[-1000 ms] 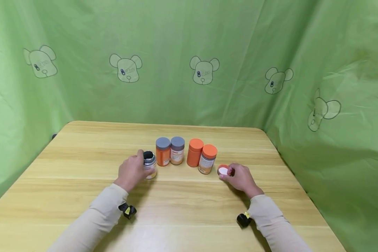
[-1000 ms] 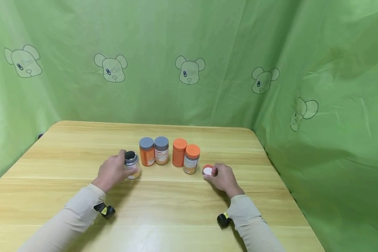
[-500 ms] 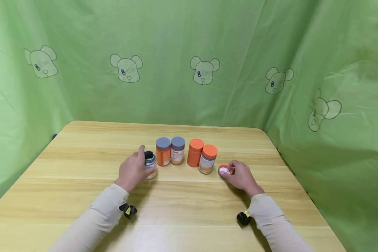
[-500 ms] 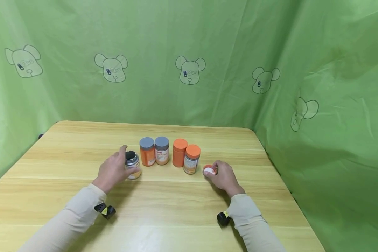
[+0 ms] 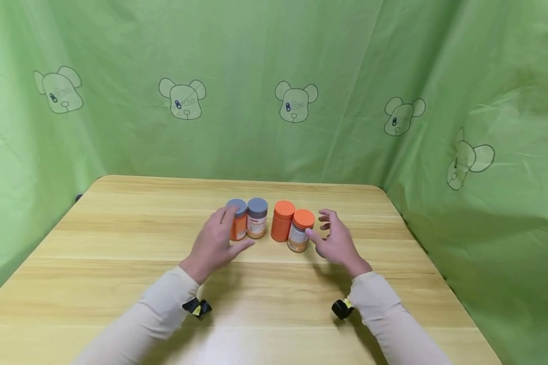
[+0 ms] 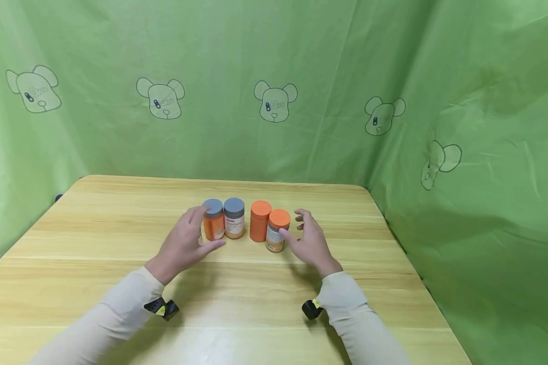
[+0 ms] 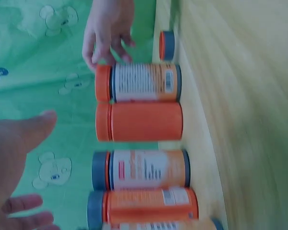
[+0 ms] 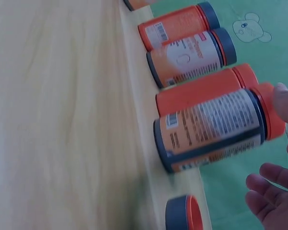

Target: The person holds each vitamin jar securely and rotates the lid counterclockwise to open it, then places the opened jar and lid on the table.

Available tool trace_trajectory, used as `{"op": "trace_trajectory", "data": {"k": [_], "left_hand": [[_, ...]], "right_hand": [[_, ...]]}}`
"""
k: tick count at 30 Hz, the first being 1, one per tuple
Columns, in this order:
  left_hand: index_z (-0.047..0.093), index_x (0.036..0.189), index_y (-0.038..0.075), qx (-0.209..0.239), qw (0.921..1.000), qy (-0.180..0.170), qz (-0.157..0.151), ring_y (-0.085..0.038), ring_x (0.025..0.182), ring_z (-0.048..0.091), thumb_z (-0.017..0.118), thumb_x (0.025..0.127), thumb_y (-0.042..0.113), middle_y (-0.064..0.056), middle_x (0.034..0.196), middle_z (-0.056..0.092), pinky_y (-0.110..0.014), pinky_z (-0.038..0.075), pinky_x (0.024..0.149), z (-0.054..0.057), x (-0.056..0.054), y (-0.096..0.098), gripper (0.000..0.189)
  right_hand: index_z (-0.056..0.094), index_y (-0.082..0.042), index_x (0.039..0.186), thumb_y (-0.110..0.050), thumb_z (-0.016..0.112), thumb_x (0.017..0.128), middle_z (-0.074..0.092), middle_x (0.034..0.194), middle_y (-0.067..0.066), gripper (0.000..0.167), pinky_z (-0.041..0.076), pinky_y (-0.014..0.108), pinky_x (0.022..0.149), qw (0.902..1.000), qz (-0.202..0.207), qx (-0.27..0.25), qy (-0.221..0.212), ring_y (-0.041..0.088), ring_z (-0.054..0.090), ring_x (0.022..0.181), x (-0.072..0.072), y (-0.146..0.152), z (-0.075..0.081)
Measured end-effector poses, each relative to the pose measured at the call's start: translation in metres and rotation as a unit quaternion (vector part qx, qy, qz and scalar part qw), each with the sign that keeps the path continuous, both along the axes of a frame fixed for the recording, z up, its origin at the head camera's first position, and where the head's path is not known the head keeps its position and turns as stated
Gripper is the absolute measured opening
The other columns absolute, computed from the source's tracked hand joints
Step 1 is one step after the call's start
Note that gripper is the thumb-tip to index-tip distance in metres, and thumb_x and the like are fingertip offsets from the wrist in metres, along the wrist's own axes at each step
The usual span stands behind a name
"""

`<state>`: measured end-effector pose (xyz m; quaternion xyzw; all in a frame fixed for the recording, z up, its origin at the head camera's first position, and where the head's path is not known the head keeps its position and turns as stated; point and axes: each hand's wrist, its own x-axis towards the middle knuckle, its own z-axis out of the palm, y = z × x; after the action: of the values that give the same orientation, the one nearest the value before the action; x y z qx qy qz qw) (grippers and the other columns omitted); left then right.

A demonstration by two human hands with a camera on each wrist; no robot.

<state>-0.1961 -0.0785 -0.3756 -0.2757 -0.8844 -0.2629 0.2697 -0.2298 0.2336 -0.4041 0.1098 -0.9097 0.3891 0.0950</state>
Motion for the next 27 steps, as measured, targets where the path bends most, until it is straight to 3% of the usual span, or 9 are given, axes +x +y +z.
{"op": "trace_trajectory", "data": {"k": [2,5,8,13,20,27], "left_hand": [[0.045,0.132,-0.005,0.000,0.9993,-0.017,-0.034,-0.035,0.108,0.058,0.083,0.077,0.031,-0.022,0.121,0.057,-0.046,0.048,0.092,0.000,0.001,0.005,0.076],[0.048,0.132,-0.005,-0.020,0.9965,-0.059,-0.055,-0.035,0.109,0.059,0.080,0.080,0.032,-0.021,0.122,0.059,-0.046,0.048,0.092,0.000,0.004,0.010,0.071],[0.053,0.129,-0.003,-0.039,0.9936,-0.093,-0.052,-0.034,0.105,0.061,0.079,0.081,0.033,-0.019,0.117,0.063,-0.046,0.049,0.088,-0.002,0.005,0.013,0.065],[0.055,0.124,-0.001,-0.049,0.9914,-0.112,-0.045,-0.030,0.097,0.063,0.078,0.082,0.031,-0.014,0.109,0.065,-0.043,0.051,0.083,-0.004,0.004,0.016,0.058],[0.038,0.143,-0.004,-0.041,0.9885,-0.138,-0.045,-0.038,0.109,0.060,0.078,0.082,0.032,-0.022,0.124,0.060,-0.047,0.047,0.092,-0.006,0.005,0.019,0.081],[0.034,0.145,-0.001,-0.055,0.9843,-0.162,-0.043,-0.036,0.101,0.063,0.077,0.083,0.036,-0.023,0.118,0.062,-0.047,0.051,0.085,-0.008,0.004,0.026,0.084]], "right_hand": [[0.033,-0.007,0.143,-0.036,0.067,0.091,0.049,0.132,0.022,0.069,0.048,0.049,0.085,0.9999,0.005,0.004,-0.010,0.036,0.053,0.112,-0.002,-0.006,0.002],[0.030,-0.007,0.146,-0.032,0.070,0.089,0.049,0.135,0.021,0.074,0.048,0.049,0.086,0.9997,0.018,0.014,-0.011,0.036,0.054,0.113,-0.005,-0.012,0.003],[0.028,-0.007,0.147,-0.029,0.072,0.088,0.049,0.136,0.020,0.077,0.048,0.048,0.085,0.9991,0.029,0.029,-0.010,0.035,0.055,0.112,-0.007,-0.017,0.005],[0.030,-0.007,0.147,-0.029,0.073,0.088,0.054,0.130,0.017,0.076,0.046,0.048,0.088,0.9979,0.023,0.061,-0.005,0.032,0.057,0.108,-0.010,-0.023,0.009],[0.036,-0.008,0.144,-0.030,0.071,0.088,0.055,0.127,0.018,0.070,0.044,0.050,0.095,0.9946,0.020,0.101,0.013,0.034,0.055,0.114,-0.006,-0.028,0.012],[0.043,-0.010,0.142,-0.031,0.073,0.086,0.058,0.115,0.014,0.067,0.049,0.046,0.087,0.9886,0.047,0.138,0.038,0.027,0.059,0.101,0.007,-0.038,0.017]]}}
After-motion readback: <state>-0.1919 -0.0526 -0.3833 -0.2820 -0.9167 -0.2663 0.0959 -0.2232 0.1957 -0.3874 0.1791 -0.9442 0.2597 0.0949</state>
